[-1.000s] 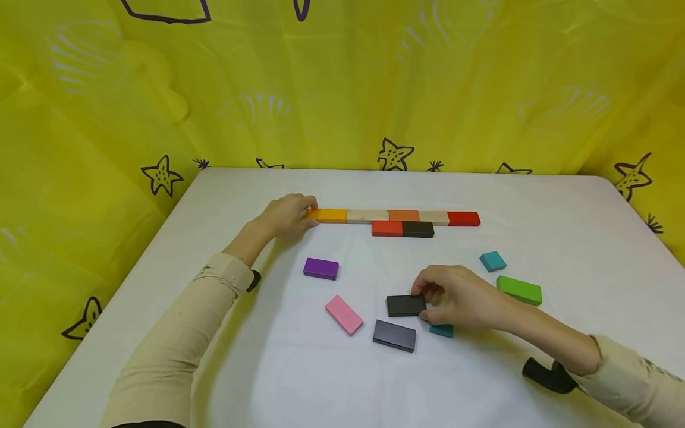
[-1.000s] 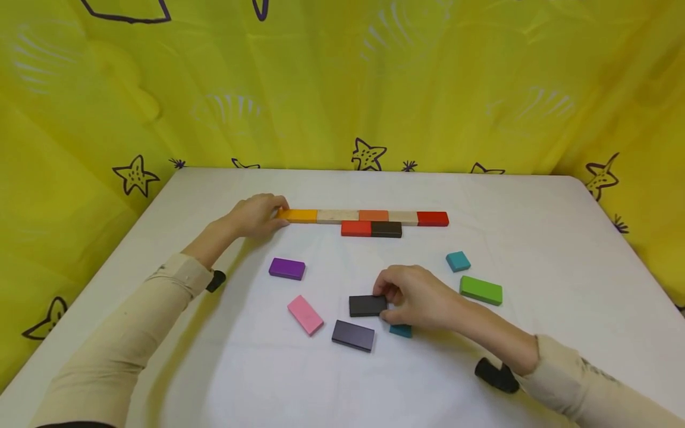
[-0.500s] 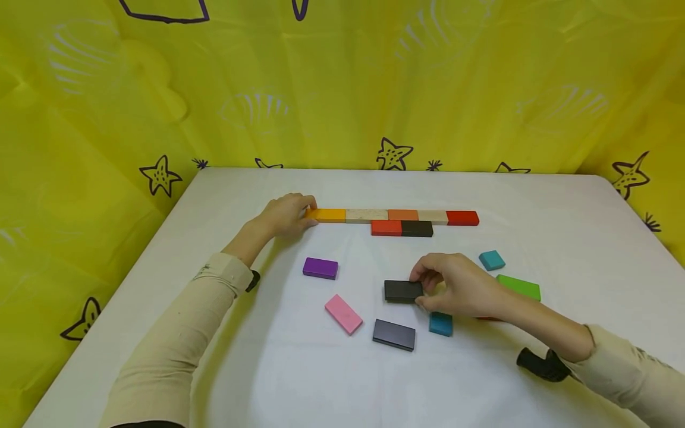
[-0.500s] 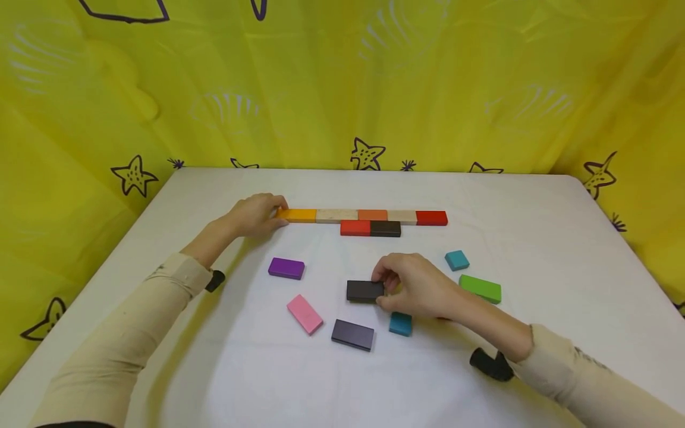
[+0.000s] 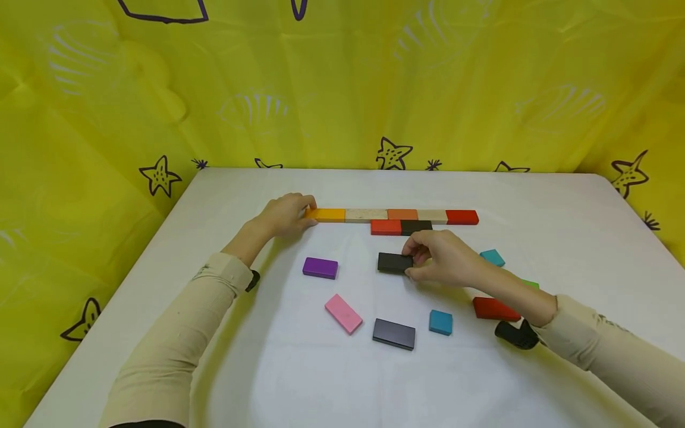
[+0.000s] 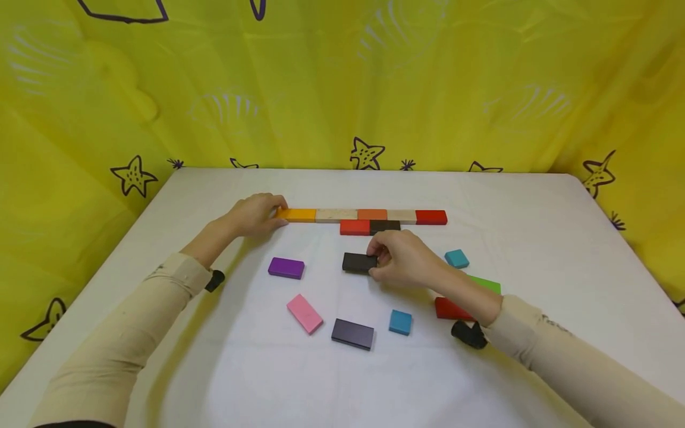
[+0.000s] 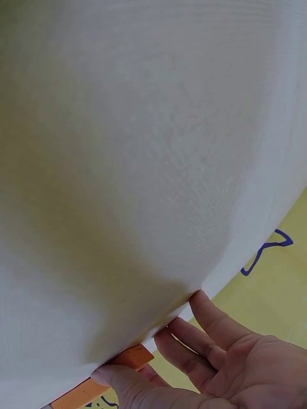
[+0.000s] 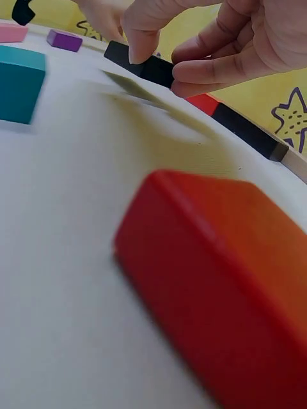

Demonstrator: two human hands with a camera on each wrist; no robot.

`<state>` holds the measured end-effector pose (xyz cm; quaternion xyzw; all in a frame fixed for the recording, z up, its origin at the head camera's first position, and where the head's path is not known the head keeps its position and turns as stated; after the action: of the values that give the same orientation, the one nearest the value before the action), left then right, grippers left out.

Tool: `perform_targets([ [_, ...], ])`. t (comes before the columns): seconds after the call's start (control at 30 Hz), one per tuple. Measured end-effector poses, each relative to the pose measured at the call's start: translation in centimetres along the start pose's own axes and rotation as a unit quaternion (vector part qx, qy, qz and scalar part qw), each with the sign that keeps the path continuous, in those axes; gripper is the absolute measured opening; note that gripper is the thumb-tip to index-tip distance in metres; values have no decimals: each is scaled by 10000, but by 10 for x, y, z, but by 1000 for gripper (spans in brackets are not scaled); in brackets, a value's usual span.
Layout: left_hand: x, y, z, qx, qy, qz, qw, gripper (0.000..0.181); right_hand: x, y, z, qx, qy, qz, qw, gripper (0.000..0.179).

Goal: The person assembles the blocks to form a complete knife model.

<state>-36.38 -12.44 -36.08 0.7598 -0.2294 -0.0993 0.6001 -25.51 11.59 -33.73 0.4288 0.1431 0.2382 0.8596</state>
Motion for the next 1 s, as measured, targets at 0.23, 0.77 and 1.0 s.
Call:
perform_targets([
  [0.23, -2, 2, 1, 13, -35, -33, 10000, 33, -17, 2, -6, 66, -139, -40, 9999, 25],
  [0.77, -2, -2, 2, -58, -54, -12, 10000, 33, -32, -2, -12, 252, -267, -68, 9993, 20],
  [1.0, -1, 0, 1, -29, -88, -26, 10000, 31, -36, 0, -10, 474, -244, -15, 9986, 17],
])
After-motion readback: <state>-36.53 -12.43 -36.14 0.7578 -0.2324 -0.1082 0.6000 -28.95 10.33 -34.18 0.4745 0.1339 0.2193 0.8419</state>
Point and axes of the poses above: each hand's wrist, its own x-axis away from the middle knuckle, its own y-axis out of the back of the hand, z = x × y, the point moved 10 cm from there along -x, towards the middle knuckle, and after that the axes turned 2 degrees about -y, right-handed, at the moved point
